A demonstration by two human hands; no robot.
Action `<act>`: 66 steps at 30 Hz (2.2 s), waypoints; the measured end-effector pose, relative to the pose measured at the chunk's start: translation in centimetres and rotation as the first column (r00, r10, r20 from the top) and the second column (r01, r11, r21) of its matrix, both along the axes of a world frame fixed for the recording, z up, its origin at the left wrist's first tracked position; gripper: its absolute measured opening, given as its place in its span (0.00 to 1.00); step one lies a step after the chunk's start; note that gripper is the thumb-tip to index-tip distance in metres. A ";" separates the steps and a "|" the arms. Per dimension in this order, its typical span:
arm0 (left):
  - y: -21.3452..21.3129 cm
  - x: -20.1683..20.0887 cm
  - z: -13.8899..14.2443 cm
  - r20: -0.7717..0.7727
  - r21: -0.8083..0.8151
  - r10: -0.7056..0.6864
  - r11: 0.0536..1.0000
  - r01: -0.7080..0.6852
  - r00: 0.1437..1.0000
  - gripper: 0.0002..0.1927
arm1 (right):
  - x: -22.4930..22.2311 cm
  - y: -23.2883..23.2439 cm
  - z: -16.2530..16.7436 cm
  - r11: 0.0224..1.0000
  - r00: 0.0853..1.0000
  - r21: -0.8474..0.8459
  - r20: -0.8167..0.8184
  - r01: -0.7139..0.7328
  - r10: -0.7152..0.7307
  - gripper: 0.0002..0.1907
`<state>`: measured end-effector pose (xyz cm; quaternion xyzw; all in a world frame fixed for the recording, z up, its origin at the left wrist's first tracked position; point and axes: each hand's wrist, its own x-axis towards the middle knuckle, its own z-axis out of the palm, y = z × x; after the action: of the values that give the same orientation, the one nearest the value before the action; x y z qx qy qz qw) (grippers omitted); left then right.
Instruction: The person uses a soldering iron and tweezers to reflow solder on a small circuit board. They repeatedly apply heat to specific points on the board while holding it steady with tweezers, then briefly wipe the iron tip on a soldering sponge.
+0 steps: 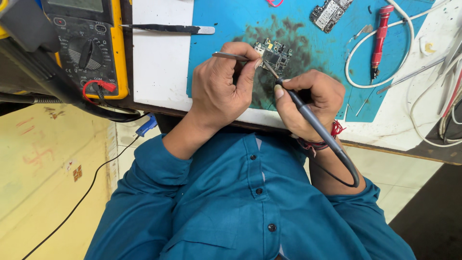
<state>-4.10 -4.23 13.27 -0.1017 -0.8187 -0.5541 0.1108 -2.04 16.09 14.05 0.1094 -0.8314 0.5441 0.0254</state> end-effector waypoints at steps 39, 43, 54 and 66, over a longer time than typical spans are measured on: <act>0.0 0.1 0.1 -0.013 0.007 -0.002 1.000 0.003 1.000 0.07 | -0.5 -0.9 1.2 0.979 0.968 0.203 -0.240 -0.021 0.070 0.07; 0.0 0.1 0.1 0.003 0.009 -0.005 1.000 0.005 1.000 0.06 | -0.5 -0.9 1.2 0.979 0.970 0.203 -0.234 -0.020 0.068 0.07; 0.1 0.1 0.1 -0.001 0.028 0.008 1.000 -0.007 1.000 0.06 | -0.5 -0.9 1.0 0.980 0.972 0.200 -0.230 -0.010 0.057 0.06; 0.1 0.0 0.3 0.010 0.018 0.022 1.000 -0.022 1.000 0.06 | -0.5 -0.9 1.2 0.978 0.975 0.208 -0.217 0.000 0.046 0.06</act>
<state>-4.15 -4.13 13.61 -0.0892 -0.8152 -0.5609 0.1139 -2.55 15.19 15.23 0.1810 -0.8740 0.4397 0.0999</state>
